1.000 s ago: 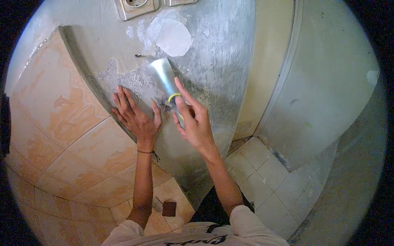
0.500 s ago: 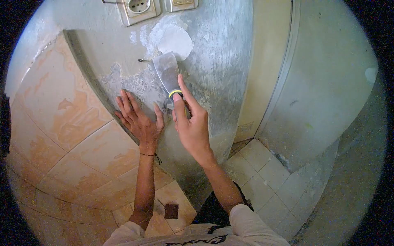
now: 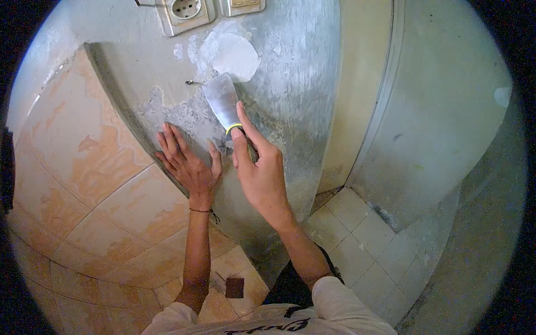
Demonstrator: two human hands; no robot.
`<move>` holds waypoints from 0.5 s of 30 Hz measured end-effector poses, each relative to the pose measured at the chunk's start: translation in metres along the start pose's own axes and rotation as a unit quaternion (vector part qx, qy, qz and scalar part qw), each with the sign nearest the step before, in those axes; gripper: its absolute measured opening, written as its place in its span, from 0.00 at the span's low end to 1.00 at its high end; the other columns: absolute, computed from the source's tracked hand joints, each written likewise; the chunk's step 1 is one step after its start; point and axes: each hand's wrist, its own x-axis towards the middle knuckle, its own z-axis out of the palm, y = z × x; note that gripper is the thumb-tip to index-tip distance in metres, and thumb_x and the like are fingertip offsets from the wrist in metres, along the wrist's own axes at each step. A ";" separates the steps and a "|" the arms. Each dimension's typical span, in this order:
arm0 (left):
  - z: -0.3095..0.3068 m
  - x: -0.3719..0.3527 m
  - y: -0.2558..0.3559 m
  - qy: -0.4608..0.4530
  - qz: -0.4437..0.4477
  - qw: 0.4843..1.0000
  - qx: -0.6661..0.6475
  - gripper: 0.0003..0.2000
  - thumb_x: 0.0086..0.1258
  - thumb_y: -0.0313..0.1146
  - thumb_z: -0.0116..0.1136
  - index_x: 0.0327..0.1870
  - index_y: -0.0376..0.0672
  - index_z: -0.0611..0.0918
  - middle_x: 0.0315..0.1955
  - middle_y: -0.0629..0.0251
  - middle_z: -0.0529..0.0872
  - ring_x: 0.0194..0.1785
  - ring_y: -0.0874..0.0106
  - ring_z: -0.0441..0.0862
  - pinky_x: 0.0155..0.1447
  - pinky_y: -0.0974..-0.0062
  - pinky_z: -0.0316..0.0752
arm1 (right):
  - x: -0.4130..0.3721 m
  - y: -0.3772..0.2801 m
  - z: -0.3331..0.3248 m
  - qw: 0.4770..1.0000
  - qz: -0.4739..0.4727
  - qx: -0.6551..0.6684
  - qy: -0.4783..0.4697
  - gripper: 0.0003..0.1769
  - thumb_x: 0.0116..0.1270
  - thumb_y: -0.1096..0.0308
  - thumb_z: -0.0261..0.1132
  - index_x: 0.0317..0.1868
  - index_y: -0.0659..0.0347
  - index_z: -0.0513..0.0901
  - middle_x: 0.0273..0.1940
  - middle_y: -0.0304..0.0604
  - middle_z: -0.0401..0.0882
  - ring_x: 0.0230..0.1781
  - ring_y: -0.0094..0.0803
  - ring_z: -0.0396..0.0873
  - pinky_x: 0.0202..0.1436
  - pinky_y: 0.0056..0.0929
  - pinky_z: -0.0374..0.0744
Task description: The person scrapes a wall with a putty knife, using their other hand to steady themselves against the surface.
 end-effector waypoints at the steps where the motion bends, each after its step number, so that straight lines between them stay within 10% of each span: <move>1: 0.001 0.000 0.000 0.001 0.000 1.000 0.000 0.42 0.68 0.44 0.60 0.80 0.34 0.56 0.80 0.51 0.56 0.83 0.52 0.48 0.82 0.46 0.41 | -0.001 -0.001 0.000 1.000 0.008 0.004 -0.004 0.26 0.80 0.65 0.57 0.76 0.56 0.69 0.22 0.33 0.67 0.24 0.18 0.65 0.28 0.25 0.70; 15: 0.000 0.001 -0.001 0.008 0.005 0.999 0.036 0.41 0.67 0.49 0.59 0.75 0.30 0.64 0.78 0.51 0.62 0.82 0.54 0.54 0.83 0.53 0.41 | -0.002 0.005 0.012 0.999 -0.020 0.014 0.030 0.27 0.82 0.64 0.57 0.78 0.48 0.68 0.25 0.26 0.66 0.22 0.11 0.62 0.20 0.16 0.63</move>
